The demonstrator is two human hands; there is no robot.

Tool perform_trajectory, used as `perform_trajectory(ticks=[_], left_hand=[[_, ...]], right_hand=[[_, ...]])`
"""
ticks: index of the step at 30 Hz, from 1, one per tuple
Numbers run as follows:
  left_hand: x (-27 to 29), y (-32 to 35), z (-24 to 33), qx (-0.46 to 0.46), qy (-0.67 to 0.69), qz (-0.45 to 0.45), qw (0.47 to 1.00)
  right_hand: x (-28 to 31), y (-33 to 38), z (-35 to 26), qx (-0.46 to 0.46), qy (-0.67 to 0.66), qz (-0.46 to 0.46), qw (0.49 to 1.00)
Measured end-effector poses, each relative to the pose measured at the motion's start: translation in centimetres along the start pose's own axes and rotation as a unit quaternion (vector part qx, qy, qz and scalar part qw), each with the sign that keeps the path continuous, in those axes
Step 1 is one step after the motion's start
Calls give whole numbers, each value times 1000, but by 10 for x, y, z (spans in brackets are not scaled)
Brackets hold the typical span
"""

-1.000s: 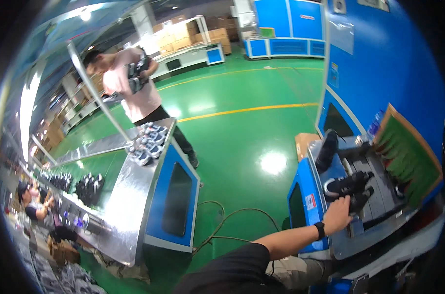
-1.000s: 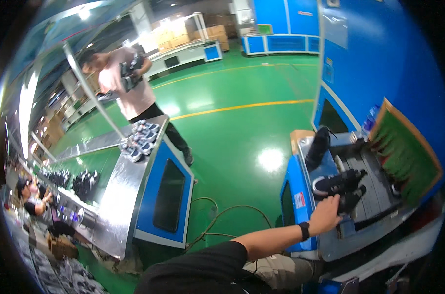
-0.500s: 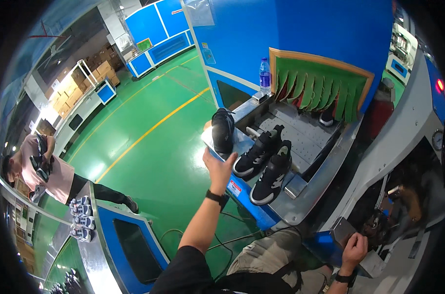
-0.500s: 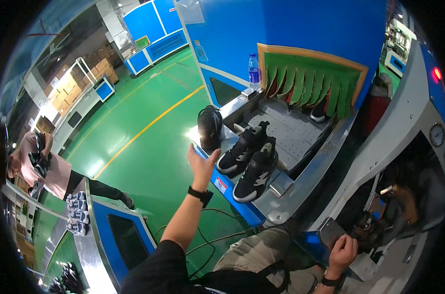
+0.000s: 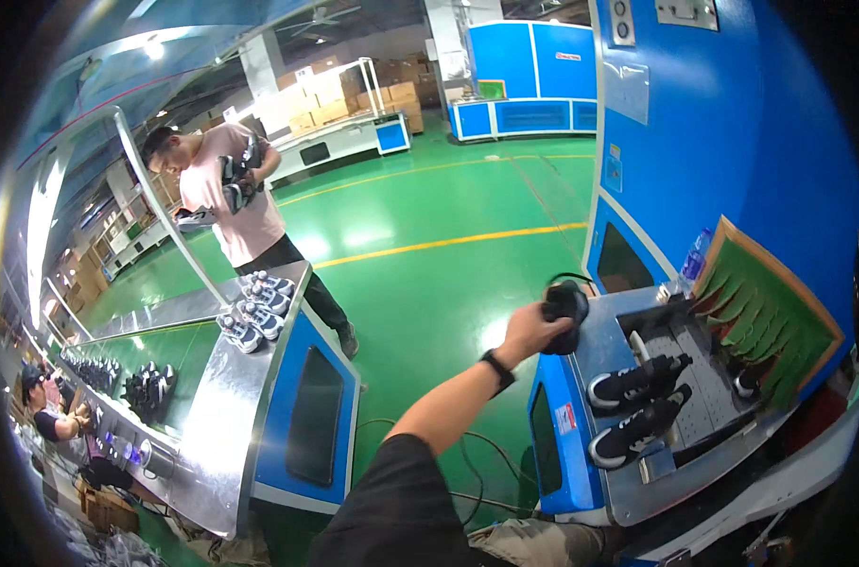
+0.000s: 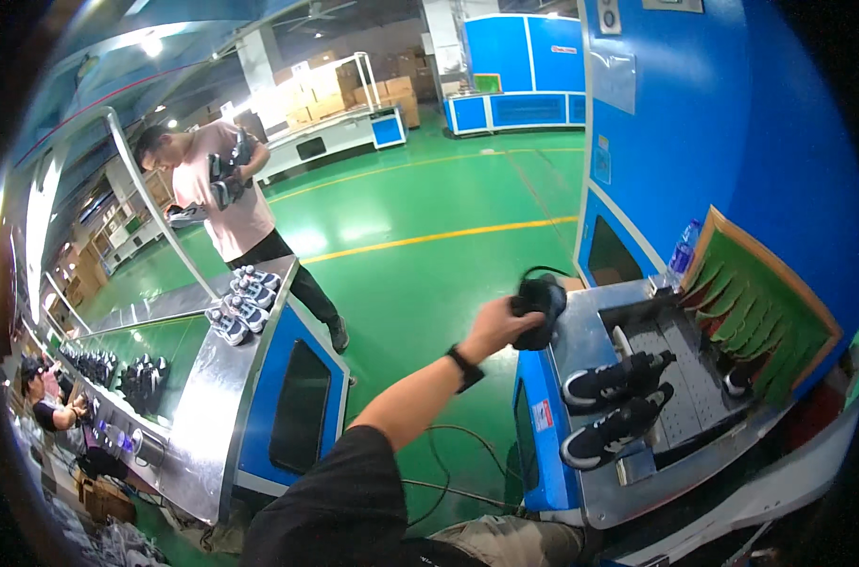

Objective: The operator is performing a series of steps in a shoe manufacturing process, including using a machine to mold or press the shoe upper/sole and organizing green shoe lasts.

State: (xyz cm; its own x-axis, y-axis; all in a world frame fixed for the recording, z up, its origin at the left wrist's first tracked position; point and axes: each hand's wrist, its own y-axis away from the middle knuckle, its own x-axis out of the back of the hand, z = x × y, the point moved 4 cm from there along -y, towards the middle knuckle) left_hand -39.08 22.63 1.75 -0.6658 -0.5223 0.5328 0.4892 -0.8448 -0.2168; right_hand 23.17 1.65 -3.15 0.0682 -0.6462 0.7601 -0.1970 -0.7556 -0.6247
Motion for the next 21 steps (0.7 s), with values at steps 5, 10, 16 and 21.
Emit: perform_trajectory(ticks=[5,10,16,21], left_hand=[[189,75,-57,26,-117,275,954],[364,177,-100,218,-319,518,763],[503,277,-258,392,-351,405,748],[482,340,-339,329,-253,480,773]], right_hand=[[1,-5,2,-26,-86,-26,996],[-13,-1,16,15,-58,-10,998],[-6,-8,-1,51,-35,-3,998],[-17,1,10,56,-28,-12,998]])
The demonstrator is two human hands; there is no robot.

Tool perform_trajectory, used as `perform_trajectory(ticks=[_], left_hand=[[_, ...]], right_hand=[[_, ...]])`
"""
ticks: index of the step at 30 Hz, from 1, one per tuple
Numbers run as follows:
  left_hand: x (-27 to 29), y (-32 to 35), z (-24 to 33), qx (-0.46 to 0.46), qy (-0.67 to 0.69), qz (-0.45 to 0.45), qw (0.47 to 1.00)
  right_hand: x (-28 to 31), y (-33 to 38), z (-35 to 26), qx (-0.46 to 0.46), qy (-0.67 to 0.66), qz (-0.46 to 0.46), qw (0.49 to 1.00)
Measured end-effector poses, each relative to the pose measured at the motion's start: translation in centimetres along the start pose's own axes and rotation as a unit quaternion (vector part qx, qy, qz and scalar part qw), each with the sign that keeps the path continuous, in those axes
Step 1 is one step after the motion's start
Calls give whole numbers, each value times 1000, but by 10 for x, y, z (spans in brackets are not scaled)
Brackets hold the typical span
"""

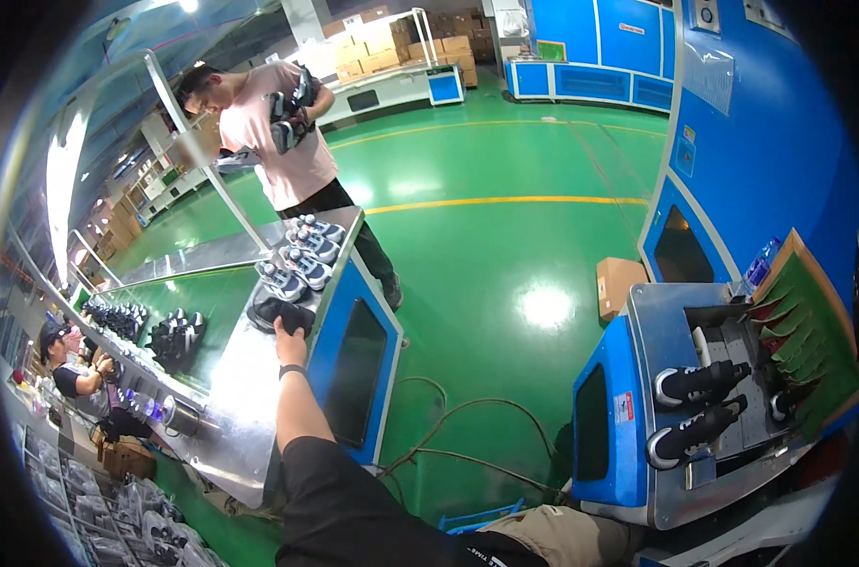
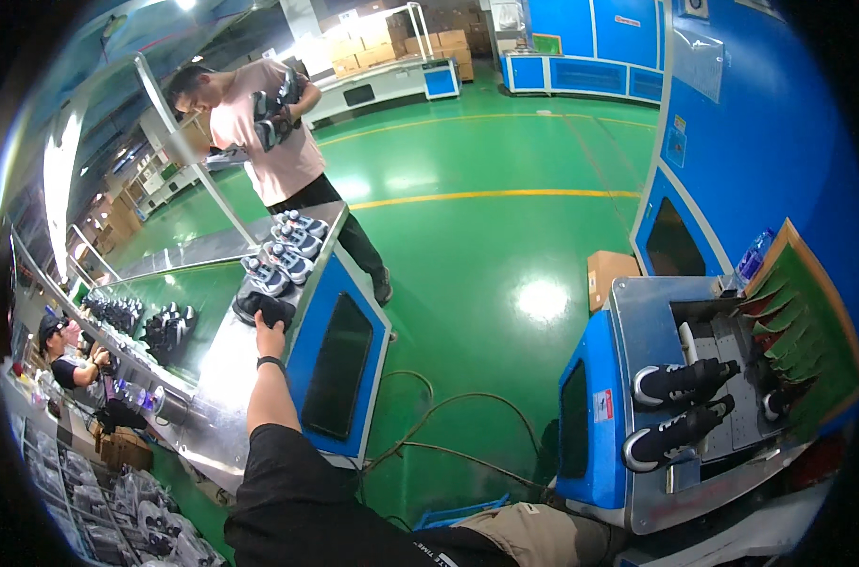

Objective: The operator is performing a series of steps in a shoe manufacturing process, including using a machine to mold or press the shoe upper/sole and organizing green shoe lasts.

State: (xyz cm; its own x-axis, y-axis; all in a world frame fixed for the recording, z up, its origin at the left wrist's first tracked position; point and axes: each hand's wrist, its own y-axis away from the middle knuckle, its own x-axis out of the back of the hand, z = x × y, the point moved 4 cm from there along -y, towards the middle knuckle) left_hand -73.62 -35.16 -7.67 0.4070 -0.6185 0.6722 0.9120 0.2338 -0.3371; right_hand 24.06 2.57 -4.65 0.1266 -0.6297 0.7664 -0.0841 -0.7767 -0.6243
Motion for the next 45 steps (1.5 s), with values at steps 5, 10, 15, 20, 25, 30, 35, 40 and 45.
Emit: perform_trajectory(ticks=[5,10,15,20,25,30,35,40,45], left_hand=[[-6,8,22,-39,2,80,996],[-46,102,113,-180,-191,221,939],[-110,319,261,-428,172,-295,837],[-66,520,400,-527,379,-386,655],[-35,682,494,-486,396,-511,588],[-53,700,498,-563,258,-338,708],[-58,686,489,-619,291,-311,660],[-66,668,510,-601,327,-434,586],[-75,642,557,-585,228,-539,562]], right_hand=[[10,-2,-10,-42,20,-12,999],[11,1,-8,-12,92,-21,995],[-17,20,40,-28,-23,35,999],[-11,-8,-10,-76,-51,39,995],[18,-2,-6,-104,-54,59,991],[22,1,-10,-85,-58,76,992],[24,-1,-12,-98,-90,64,989],[23,0,-3,-101,-121,54,986],[22,-6,-2,-117,-114,36,986]])
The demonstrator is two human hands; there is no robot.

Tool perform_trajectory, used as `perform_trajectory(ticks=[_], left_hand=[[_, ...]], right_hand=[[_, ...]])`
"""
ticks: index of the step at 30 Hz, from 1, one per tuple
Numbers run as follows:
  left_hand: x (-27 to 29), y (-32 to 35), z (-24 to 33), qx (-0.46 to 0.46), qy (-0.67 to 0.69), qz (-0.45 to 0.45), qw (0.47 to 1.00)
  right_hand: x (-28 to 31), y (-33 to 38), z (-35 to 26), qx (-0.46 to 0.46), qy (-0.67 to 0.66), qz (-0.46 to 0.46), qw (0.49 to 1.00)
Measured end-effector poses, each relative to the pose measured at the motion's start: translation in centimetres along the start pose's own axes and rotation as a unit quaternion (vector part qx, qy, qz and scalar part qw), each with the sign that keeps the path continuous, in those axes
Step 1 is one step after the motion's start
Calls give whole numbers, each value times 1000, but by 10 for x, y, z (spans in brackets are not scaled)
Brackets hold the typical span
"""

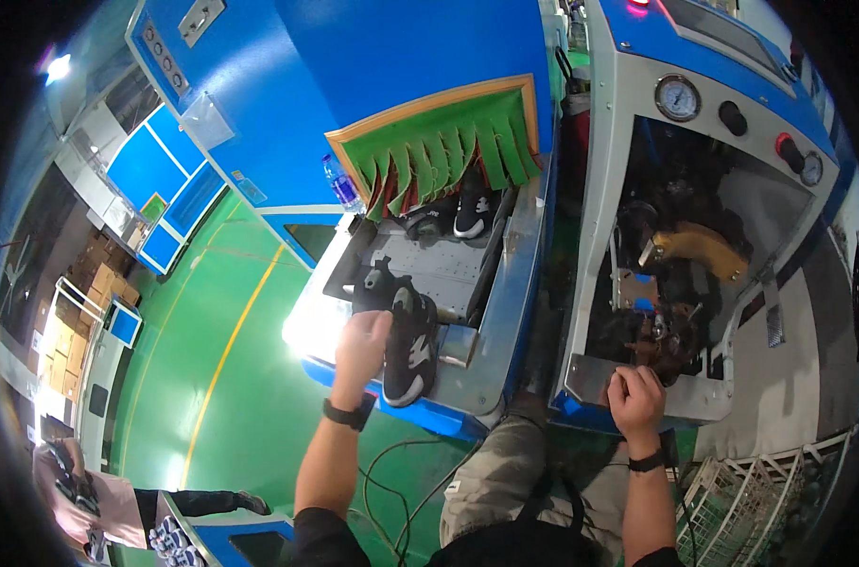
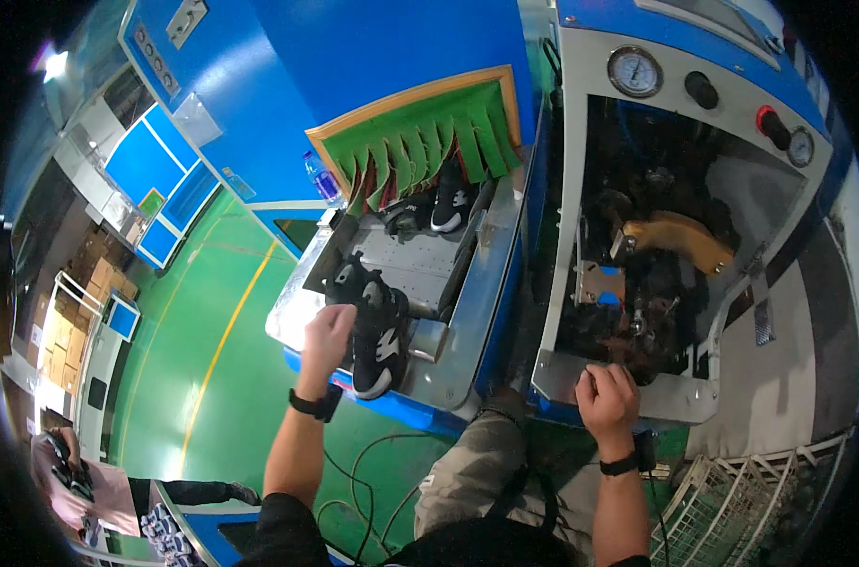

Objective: The operator is performing a series of steps in a shoe manufacturing process, including using a machine to mold or press the shoe upper/sole and organizing green shoe lasts.

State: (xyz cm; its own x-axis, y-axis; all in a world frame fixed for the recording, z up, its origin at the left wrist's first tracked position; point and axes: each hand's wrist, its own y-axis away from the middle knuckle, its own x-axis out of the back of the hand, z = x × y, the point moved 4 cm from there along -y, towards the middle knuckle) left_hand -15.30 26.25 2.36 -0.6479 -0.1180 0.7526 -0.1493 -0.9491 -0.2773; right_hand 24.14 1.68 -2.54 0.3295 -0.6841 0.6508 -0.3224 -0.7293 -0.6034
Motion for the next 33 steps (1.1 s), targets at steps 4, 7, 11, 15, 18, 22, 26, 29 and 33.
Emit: perform_trajectory(ticks=[4,7,11,15,18,22,26,29,33], left_hand=[[12,-79,0,56,33,-8,998],[3,-168,-7,-8,-36,-88,995],[-63,-264,-65,13,19,-199,980],[-146,-301,-107,-54,-238,-362,900],[-166,-299,-99,51,-227,-404,885],[-186,-311,-123,38,-251,-294,921],[-173,-328,-151,82,-220,-256,938],[-141,-329,-85,66,34,-210,975],[-122,-320,-89,259,388,-70,882]], right_hand=[[-7,2,1,2,45,-5,999],[-10,-2,0,0,66,-22,998],[-14,0,4,-20,86,-45,995],[-15,7,11,-44,136,-59,988],[-16,7,13,-82,129,-82,985],[-15,3,10,-71,154,-75,983],[-20,5,13,-78,137,-84,984],[-15,7,13,-90,153,-83,981],[-16,4,9,-82,136,-84,984]])
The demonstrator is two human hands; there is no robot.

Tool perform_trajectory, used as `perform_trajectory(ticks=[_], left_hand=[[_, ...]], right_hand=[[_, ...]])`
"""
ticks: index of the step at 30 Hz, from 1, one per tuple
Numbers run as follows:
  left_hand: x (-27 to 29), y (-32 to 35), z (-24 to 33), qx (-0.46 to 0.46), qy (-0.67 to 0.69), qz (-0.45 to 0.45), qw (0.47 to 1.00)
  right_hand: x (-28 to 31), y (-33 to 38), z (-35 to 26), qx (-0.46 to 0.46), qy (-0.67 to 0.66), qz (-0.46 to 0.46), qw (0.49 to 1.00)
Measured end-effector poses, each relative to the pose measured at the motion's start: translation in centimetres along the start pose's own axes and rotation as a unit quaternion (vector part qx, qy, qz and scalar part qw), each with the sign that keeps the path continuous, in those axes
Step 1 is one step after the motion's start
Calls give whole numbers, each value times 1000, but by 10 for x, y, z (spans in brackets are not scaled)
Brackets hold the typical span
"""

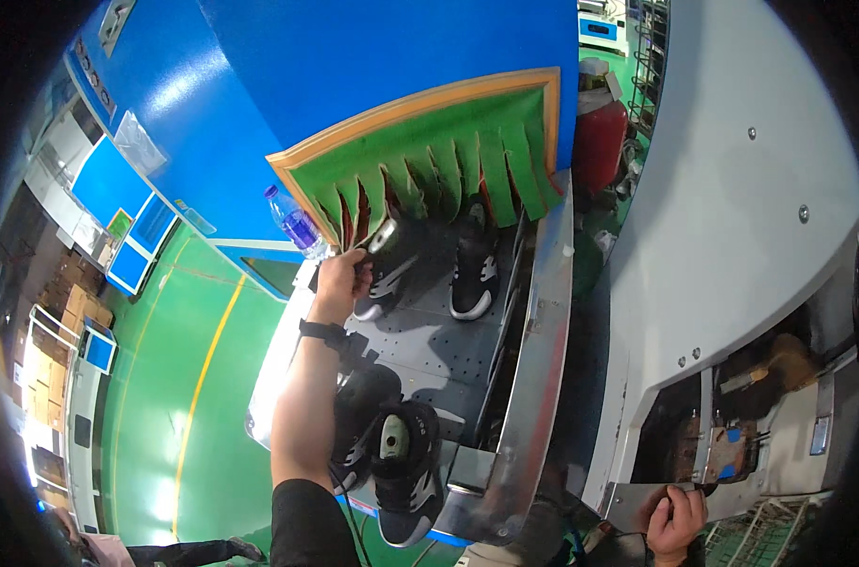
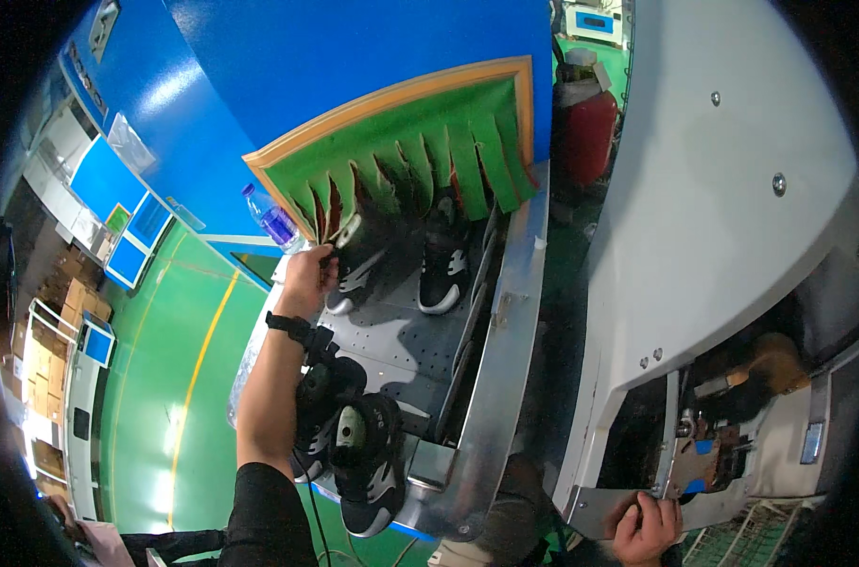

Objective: The operator is performing a series of steps in a shoe manufacturing process, including using a machine to mold or press the shoe upper/sole and organizing green shoe lasts.

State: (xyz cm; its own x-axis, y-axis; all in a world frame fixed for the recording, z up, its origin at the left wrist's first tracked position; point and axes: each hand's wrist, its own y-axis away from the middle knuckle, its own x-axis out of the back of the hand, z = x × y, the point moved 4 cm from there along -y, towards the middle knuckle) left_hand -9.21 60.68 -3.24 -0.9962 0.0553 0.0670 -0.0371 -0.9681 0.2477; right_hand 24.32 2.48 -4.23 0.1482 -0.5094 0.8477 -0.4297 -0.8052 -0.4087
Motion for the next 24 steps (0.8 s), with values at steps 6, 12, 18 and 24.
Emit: perform_trajectory(ticks=[6,12,18,24], left_hand=[[12,-13,-28,5,-2,-81,997],[29,-13,-37,-49,-73,-117,989],[14,-9,-34,-59,-77,-191,977],[3,-3,-29,-92,-74,-209,971]], right_hand=[[0,-4,0,6,19,-9,1000],[9,-12,-15,56,62,41,996],[10,-16,-16,64,45,41,996],[9,-12,-14,60,47,46,996]])
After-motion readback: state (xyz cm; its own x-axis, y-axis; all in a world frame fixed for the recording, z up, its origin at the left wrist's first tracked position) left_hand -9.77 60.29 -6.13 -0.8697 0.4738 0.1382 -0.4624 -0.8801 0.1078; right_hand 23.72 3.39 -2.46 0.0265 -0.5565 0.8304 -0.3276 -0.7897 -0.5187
